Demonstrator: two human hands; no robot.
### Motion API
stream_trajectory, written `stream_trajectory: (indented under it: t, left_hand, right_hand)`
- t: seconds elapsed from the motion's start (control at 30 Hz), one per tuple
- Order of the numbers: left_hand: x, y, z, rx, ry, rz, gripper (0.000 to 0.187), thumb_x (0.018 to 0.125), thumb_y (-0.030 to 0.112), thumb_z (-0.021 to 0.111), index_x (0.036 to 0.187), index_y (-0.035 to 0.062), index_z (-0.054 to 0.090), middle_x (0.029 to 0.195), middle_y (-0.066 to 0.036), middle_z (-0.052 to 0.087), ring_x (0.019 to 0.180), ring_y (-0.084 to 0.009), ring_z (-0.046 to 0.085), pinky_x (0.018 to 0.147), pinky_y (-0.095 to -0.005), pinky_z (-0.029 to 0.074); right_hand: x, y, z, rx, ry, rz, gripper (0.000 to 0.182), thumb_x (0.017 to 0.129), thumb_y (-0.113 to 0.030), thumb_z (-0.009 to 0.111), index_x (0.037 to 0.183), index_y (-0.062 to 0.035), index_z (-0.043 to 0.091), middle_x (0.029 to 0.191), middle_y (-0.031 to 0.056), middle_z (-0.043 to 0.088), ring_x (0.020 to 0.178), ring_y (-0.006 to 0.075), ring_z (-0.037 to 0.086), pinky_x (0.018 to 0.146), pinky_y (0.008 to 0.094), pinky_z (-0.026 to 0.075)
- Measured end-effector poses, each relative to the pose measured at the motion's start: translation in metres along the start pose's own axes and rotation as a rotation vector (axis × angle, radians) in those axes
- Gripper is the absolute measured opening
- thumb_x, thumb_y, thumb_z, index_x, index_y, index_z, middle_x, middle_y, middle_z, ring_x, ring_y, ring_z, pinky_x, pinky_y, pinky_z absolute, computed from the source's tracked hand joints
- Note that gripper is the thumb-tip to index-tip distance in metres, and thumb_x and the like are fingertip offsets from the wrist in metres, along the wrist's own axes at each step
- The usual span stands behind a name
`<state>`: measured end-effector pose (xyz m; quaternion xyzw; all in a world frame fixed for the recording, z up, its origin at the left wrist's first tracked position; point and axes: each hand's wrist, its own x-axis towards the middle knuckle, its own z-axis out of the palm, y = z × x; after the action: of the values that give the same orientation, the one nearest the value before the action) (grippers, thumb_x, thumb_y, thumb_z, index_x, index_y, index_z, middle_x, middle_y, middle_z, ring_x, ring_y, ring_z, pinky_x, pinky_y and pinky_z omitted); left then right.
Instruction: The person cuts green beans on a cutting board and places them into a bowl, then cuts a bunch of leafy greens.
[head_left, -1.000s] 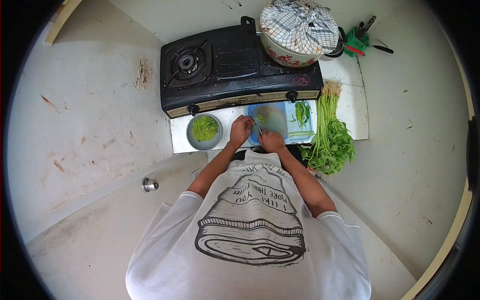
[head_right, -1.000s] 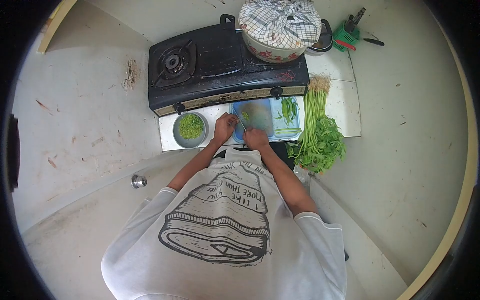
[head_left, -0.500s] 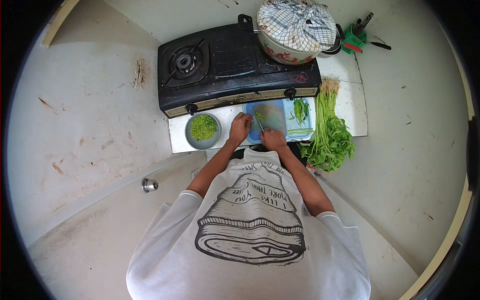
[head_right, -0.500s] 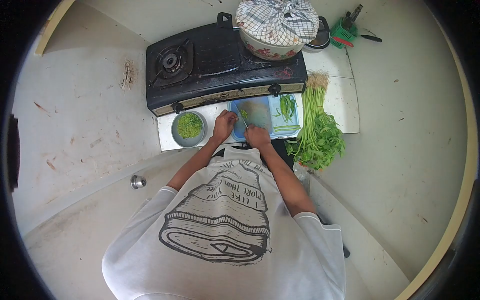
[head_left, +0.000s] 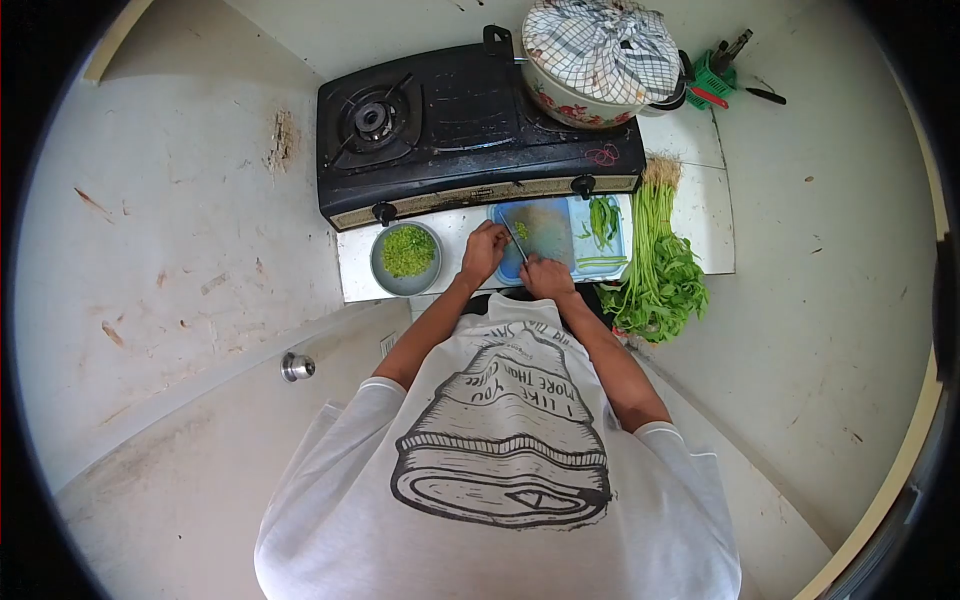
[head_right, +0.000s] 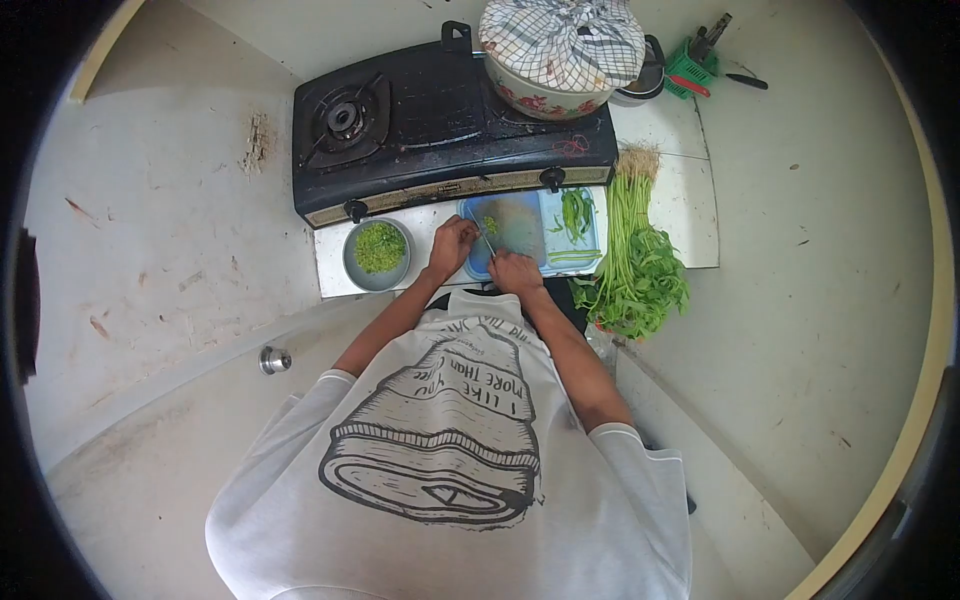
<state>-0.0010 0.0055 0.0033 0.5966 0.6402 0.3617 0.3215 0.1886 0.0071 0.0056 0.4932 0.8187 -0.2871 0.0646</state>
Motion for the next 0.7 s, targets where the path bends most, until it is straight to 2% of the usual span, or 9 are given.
stream_trajectory:
  t: [0.27, 0.37, 0.57, 0.7]
  left_hand:
    - [0.000, -0.002, 0.000, -0.006, 0.004, 0.009, 0.008, 0.082, -0.005, 0.067, 0.088, -0.0004, 0.070, 0.083, -0.016, 0.063, 0.072, -0.0324, 0.067, 0.069, -0.0407, 0.055]
    - [-0.001, 0.002, 0.000, -0.009, -0.018, -0.042, 0.011, 0.081, -0.005, 0.067, 0.090, 0.0001, 0.069, 0.085, -0.017, 0.063, 0.072, -0.0326, 0.067, 0.071, -0.0403, 0.056]
    - [-0.005, 0.000, -0.001, -0.012, 0.017, 0.012, 0.013, 0.080, -0.006, 0.065, 0.091, 0.0002, 0.068, 0.086, -0.018, 0.063, 0.078, -0.0335, 0.067, 0.073, -0.0415, 0.056]
    - [-0.005, -0.007, 0.001, 0.023, 0.021, 0.036, 0.014, 0.079, -0.007, 0.064, 0.091, -0.0003, 0.068, 0.086, -0.018, 0.062, 0.081, -0.0359, 0.066, 0.075, -0.0431, 0.055]
  right_hand:
    - [0.016, -0.004, 0.003, 0.023, 0.052, -0.047, 0.039, 0.101, -0.034, 0.050, 0.098, 0.0034, 0.061, 0.078, 0.0262, 0.071, 0.078, 0.0444, 0.072, 0.076, 0.0535, 0.058]
    - [0.013, -0.008, -0.006, -0.015, 0.012, -0.039, 0.037, 0.100, -0.030, 0.047, 0.099, 0.0040, 0.063, 0.084, 0.0259, 0.073, 0.082, 0.0405, 0.075, 0.077, 0.0509, 0.059]
    - [0.010, -0.010, -0.008, -0.017, -0.007, -0.001, 0.037, 0.100, -0.028, 0.047, 0.099, 0.0043, 0.063, 0.085, 0.0255, 0.074, 0.083, 0.0408, 0.075, 0.079, 0.0502, 0.059]
    - [0.009, -0.003, 0.002, -0.001, -0.022, 0.001, 0.040, 0.101, -0.033, 0.049, 0.100, 0.0032, 0.065, 0.088, 0.0261, 0.073, 0.085, 0.0421, 0.073, 0.082, 0.0520, 0.057]
